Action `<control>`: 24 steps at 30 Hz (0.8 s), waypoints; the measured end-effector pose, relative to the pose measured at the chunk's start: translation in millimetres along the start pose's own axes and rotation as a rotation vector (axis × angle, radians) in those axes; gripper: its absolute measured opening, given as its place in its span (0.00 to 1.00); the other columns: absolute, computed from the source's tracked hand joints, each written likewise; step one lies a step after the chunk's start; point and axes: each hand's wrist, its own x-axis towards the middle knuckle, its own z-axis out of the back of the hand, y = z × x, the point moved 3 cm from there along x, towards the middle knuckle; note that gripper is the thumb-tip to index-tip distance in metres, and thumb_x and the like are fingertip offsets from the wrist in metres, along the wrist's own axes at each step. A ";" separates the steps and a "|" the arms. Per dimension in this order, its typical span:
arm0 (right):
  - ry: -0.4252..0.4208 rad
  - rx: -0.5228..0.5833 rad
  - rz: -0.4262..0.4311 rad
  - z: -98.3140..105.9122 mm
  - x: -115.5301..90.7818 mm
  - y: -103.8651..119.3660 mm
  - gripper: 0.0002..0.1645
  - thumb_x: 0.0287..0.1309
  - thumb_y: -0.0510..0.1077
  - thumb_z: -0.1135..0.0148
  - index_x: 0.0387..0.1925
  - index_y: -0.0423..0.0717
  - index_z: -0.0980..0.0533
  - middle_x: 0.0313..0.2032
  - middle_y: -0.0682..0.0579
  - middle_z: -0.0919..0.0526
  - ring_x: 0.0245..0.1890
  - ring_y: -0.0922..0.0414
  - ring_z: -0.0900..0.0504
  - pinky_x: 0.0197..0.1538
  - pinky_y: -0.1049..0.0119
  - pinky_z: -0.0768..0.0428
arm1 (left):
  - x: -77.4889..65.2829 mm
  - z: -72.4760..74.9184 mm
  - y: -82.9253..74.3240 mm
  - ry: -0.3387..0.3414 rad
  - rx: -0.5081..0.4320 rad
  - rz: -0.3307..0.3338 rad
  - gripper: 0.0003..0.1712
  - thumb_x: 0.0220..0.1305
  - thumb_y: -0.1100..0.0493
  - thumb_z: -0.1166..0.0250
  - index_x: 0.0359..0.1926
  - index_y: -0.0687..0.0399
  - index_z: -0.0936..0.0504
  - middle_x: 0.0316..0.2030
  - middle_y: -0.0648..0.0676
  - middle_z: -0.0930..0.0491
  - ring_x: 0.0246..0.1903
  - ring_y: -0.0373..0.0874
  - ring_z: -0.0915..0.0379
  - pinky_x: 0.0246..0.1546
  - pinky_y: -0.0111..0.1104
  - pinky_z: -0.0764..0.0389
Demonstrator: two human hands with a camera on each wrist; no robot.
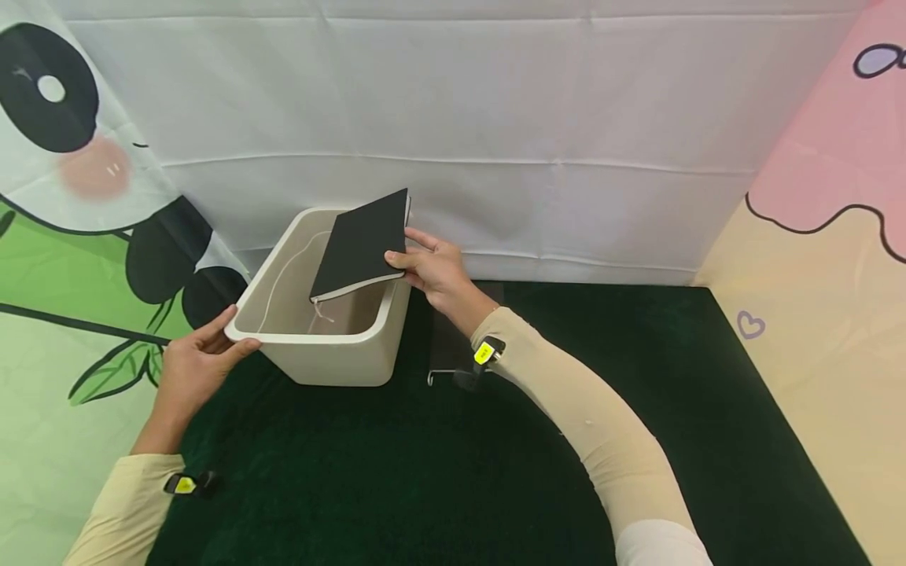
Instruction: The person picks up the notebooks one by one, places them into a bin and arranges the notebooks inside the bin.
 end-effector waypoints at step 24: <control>-0.025 -0.106 -0.064 -51.2 25.0 -28.6 0.41 0.58 0.28 0.30 0.73 0.47 0.30 0.56 0.41 0.16 0.46 0.52 0.11 0.41 0.67 0.13 | -2.6 -0.4 -0.9 -0.018 -0.018 -0.012 0.46 0.62 0.42 0.27 0.77 0.45 0.36 0.69 0.60 0.29 0.64 0.60 0.28 0.57 0.55 0.25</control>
